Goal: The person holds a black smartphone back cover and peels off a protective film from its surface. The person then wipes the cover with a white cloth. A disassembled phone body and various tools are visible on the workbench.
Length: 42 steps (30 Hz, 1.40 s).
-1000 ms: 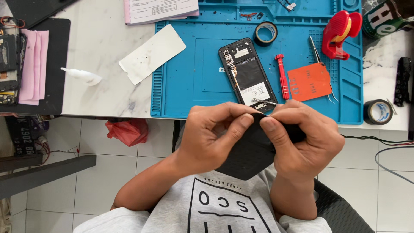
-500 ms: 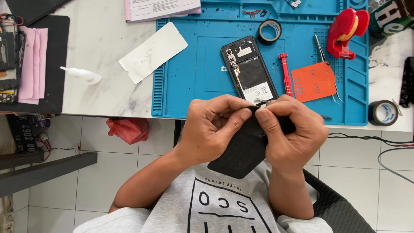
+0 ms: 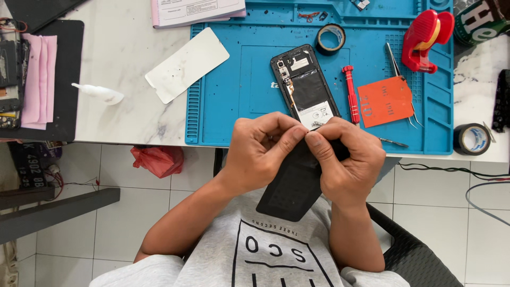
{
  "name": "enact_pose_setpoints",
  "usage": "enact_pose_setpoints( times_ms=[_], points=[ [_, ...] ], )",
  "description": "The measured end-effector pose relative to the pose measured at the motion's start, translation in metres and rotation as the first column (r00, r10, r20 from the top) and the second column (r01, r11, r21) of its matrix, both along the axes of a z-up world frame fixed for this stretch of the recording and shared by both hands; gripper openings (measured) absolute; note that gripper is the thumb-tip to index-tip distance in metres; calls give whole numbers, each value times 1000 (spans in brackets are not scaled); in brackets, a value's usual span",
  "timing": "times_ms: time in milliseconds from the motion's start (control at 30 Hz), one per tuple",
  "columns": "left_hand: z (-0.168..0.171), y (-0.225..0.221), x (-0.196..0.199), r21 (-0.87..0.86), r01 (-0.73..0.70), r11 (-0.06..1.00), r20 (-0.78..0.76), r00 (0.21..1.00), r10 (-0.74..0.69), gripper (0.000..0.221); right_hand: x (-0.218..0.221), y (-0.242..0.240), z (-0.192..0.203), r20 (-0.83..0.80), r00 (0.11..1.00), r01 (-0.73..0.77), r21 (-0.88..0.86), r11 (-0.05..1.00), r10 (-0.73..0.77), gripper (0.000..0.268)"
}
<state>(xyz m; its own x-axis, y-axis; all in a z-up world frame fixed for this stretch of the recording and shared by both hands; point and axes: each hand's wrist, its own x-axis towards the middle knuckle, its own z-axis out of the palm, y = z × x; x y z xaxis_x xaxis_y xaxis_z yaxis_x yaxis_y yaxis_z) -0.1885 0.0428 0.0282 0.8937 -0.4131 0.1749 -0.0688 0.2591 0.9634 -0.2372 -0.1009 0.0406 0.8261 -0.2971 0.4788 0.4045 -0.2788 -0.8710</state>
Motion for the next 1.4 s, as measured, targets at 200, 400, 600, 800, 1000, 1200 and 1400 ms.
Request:
enact_pose_setpoints(
  times_ms=[200,400,600,800,1000,1200,1400],
  points=[
    [6,5,1,-20,79,997,9,997,-79,14,3,-3,-8,-48,999,-11,67,998,14,20],
    [-8,19,-1,-139,244,960,-117,958,-260,35,3,-6,-14,-86,995,51,73,996,-45,21],
    [-12,25,-6,-122,265,956,-135,950,-281,41,9,-8,-17,-85,992,104,101,989,-96,21],
    [-21,26,-14,37,219,975,-100,972,-215,27,15,-11,-23,-154,968,216,97,972,-199,20],
    [-10,44,-19,297,240,924,-90,971,-223,17,17,-25,-13,-228,905,369,-2,929,-360,18],
    [-6,56,-16,143,265,953,-270,937,-220,14,25,-36,-14,-160,904,414,100,905,-396,19],
    [6,66,-7,145,69,987,-128,991,-50,25,26,-42,-18,-193,882,461,171,870,-430,23]
  ],
)
